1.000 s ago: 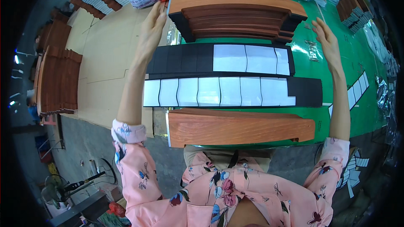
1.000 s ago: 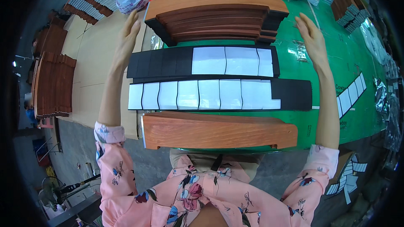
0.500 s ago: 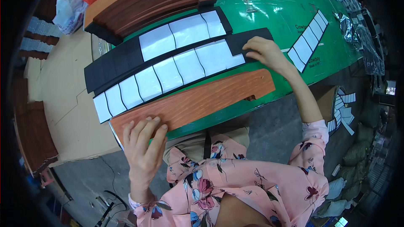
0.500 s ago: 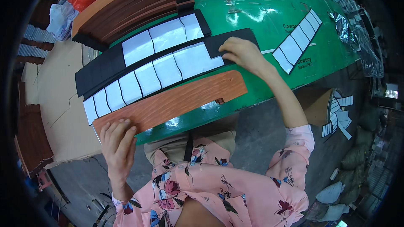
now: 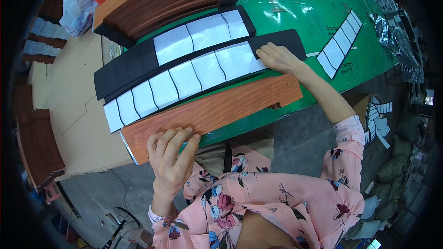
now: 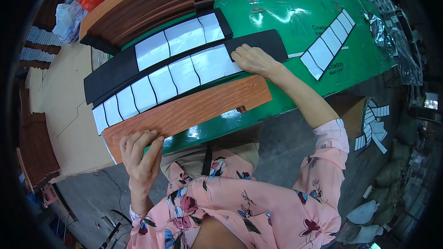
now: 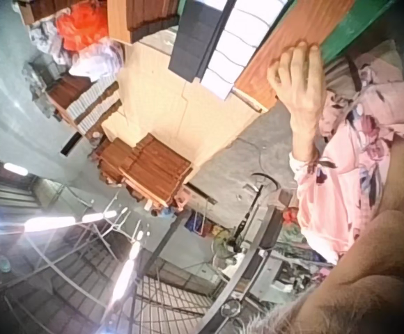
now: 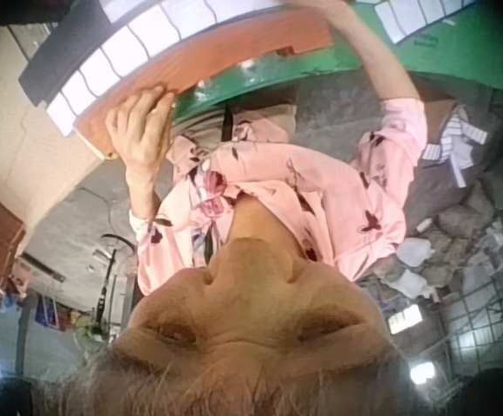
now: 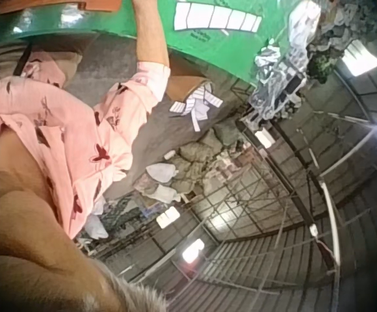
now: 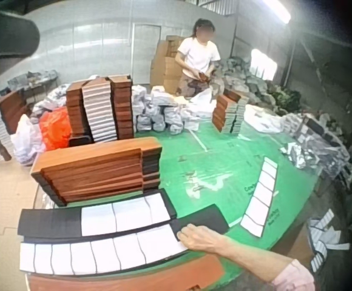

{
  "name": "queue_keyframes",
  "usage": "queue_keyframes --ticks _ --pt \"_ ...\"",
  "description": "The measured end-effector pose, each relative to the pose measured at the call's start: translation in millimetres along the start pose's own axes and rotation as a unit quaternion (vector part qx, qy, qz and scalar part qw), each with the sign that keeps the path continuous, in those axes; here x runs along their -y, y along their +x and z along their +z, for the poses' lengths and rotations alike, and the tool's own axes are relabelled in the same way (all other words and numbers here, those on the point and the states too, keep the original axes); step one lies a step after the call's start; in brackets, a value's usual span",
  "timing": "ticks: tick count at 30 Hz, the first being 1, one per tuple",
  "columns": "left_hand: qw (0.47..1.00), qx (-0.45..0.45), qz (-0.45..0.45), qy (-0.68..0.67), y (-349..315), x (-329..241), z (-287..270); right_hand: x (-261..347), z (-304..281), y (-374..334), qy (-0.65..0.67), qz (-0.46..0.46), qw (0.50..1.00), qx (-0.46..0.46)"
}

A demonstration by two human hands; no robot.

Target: Applying small adhesive black pads to the ends of wood-textured L-shaped furniture components.

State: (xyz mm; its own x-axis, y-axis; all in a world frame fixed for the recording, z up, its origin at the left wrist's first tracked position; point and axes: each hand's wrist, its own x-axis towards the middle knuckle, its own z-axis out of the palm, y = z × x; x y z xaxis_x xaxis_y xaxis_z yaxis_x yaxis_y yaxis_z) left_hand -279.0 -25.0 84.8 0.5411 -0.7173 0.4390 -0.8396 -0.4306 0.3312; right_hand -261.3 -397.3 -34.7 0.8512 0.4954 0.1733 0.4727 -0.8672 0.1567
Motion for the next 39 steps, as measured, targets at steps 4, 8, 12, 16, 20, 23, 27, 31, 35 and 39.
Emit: queue_keyframes --ticks 4,8,12,16,20,23,27,31,35,39 --pt "0.999 -0.025 -0.008 0.026 -14.9 3.3 -18.3 -2.4 3.0 3.3 0.072 0.016 0.997 -0.039" --pt "0.974 -0.159 -0.162 -0.011 -55.1 17.2 -36.3 -7.0 -11.1 -1.6 0.327 0.267 0.905 -0.046" --pt "0.92 -0.218 -0.326 -0.019 -89.3 31.7 -45.3 0.1 -68.0 -41.7 0.637 0.436 0.581 -0.257" --pt "0.935 -0.152 -0.316 -0.059 -101.2 34.4 -44.4 57.9 -107.7 -88.7 0.657 0.4 0.558 -0.31" --pt "0.955 -0.139 -0.254 -0.056 -105.6 39.7 -38.2 117.6 -124.8 -74.6 0.511 0.419 0.696 -0.281" --pt "0.951 -0.168 -0.249 -0.077 -111.0 44.9 -31.7 128.0 -123.9 -69.3 0.456 0.392 0.755 -0.263" --pt "0.951 -0.211 -0.207 -0.093 -106.7 45.4 -37.3 120.9 -130.0 -71.8 0.502 0.395 0.693 -0.334" --pt "0.948 -0.249 -0.177 -0.092 -93.3 43.6 -49.3 111.4 -152.2 -61.0 0.533 0.408 0.643 -0.369" --pt "0.933 -0.3 -0.171 -0.103 -78.2 40.9 -58.3 97.3 -159.8 -63.1 0.582 0.404 0.622 -0.334" --pt "0.935 -0.297 -0.166 -0.1 -74.9 39.2 -62.7 95.2 -157.7 -56.9 0.577 0.416 0.627 -0.317"
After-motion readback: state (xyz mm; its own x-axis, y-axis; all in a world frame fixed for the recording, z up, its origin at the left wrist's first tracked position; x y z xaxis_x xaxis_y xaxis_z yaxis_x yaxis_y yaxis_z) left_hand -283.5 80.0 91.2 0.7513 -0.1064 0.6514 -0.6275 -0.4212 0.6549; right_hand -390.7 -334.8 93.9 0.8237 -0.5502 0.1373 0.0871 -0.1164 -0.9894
